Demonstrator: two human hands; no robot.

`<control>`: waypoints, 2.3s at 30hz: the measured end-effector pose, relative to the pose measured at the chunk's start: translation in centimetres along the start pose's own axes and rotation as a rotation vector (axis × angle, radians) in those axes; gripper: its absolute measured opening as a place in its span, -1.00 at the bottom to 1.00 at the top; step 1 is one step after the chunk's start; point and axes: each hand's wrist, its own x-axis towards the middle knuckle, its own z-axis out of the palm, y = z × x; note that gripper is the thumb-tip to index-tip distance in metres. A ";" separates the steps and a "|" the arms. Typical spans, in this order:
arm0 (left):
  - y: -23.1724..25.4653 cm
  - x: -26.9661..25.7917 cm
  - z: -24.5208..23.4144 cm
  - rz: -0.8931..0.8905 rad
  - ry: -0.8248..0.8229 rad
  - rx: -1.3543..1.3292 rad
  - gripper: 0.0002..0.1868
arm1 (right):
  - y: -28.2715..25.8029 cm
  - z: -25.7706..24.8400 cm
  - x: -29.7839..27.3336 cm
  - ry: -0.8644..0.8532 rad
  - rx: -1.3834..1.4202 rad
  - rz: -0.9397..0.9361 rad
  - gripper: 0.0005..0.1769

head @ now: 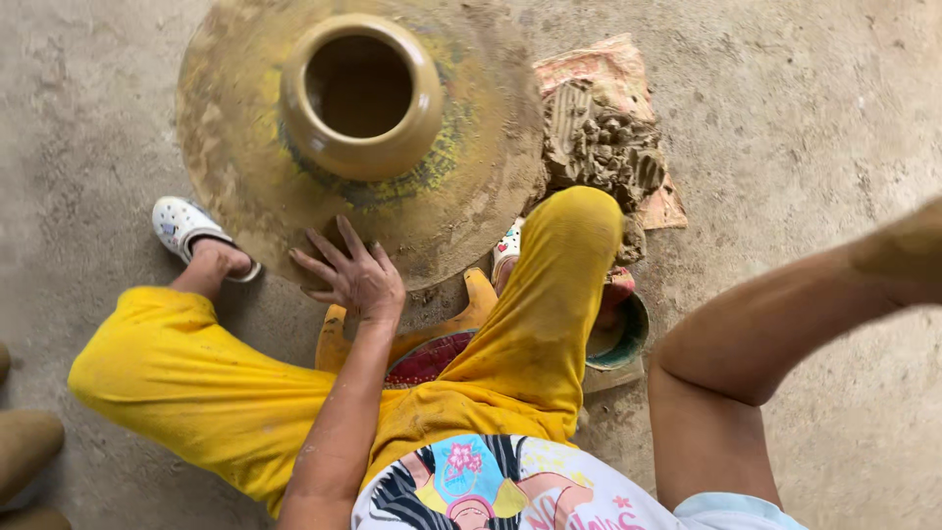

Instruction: The person shapes a lump of clay on a spinning pottery wheel, using their hands and a small wooden tool to form the neck and rim of a vessel, then uses a wire to separate the finished pot from the wheel.

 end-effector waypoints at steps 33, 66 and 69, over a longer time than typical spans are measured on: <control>-6.2 3.4 -7.6 0.337 -0.513 0.012 -0.17 | 23.9 -15.8 -45.2 -0.887 -1.242 1.458 -0.63; -11.9 40.2 2.4 -0.132 -0.356 -0.225 0.05 | 29.4 -20.6 -8.3 0.180 -0.545 1.165 -0.65; -10.5 46.9 6.5 0.017 -0.420 -0.381 0.17 | 31.4 -14.6 -3.0 0.210 -0.166 1.096 -0.57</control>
